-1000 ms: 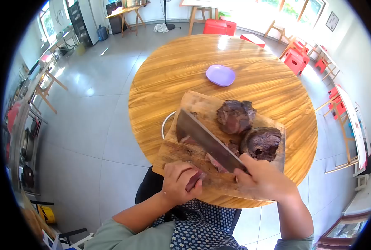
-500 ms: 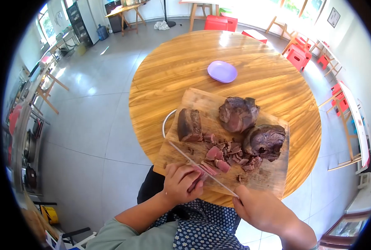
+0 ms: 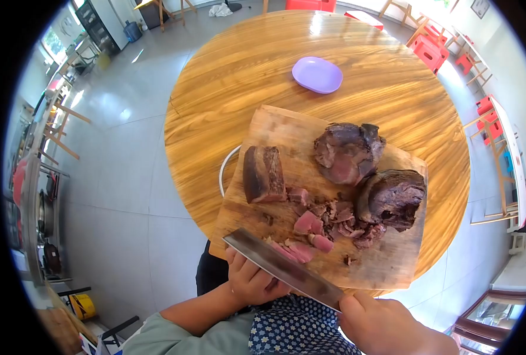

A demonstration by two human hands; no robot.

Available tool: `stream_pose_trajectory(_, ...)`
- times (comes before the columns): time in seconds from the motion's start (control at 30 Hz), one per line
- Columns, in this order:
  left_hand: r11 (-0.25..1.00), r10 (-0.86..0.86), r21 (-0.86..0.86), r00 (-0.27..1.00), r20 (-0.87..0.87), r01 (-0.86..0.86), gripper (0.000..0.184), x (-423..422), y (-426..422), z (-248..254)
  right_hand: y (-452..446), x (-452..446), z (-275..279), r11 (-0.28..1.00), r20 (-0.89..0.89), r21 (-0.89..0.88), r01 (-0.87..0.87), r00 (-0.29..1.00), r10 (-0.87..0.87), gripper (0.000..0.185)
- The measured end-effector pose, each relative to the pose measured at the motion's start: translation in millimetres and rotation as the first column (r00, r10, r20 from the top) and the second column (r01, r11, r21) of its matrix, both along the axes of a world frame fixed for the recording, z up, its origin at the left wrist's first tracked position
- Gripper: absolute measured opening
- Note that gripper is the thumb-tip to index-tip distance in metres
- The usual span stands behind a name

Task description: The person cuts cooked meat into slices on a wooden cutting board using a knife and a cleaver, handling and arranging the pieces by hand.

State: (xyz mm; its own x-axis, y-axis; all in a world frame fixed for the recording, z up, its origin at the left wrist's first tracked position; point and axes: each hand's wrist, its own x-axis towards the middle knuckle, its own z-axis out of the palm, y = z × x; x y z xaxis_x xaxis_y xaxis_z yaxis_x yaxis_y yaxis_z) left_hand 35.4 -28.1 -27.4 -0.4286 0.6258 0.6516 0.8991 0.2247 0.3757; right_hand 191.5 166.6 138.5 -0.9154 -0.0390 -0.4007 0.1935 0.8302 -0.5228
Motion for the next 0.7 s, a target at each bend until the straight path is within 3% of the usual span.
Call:
stream_pose_trajectory(0.03, 1.000, 0.016, 0.005, 1.000, 0.017, -0.016, 0.031, 0, 1, 2, 2, -1, 8, 1.000, 0.009, -0.002, -0.003, 1.000, 0.003, 0.024)
stream_pose_trajectory(0.1, 0.999, 0.033, 0.000, 0.999, 0.041, -0.033, 0.029, 2, 2, 5, 7, -6, 25, 0.999, 0.219, 0.003, -0.032, 0.975, 0.031, 0.025)
stream_pose_trajectory(0.2, 0.999, 0.041, 0.003, 0.997, 0.068, -0.041, 0.027, 2, 2, 7, 10, -6, 33, 0.997, 0.297, -0.045, 0.064, 0.954, -0.048, 0.025)
stream_pose_trajectory(0.33, 0.999, 0.023, 0.035, 0.996, 0.081, -0.025, 0.027, -1, 4, 8, 20, -33, 36, 0.987, 0.425, -0.142, 0.080, 0.905, -0.012, 0.025)
stream_pose_trajectory(0.63, 0.996, -0.010, 0.092, 0.993, 0.115, -0.001, 0.029, -4, 2, 4, 6, -94, 5, 0.994, 0.399, -0.090, -0.065, 0.912, 0.095, 0.023)
stream_pose_trajectory(0.7, 0.996, -0.009, 0.089, 0.994, 0.106, -0.001, 0.029, -4, 3, 5, 2, -97, 1, 0.991, 0.331, -0.132, -0.010, 0.942, 0.053, 0.019)
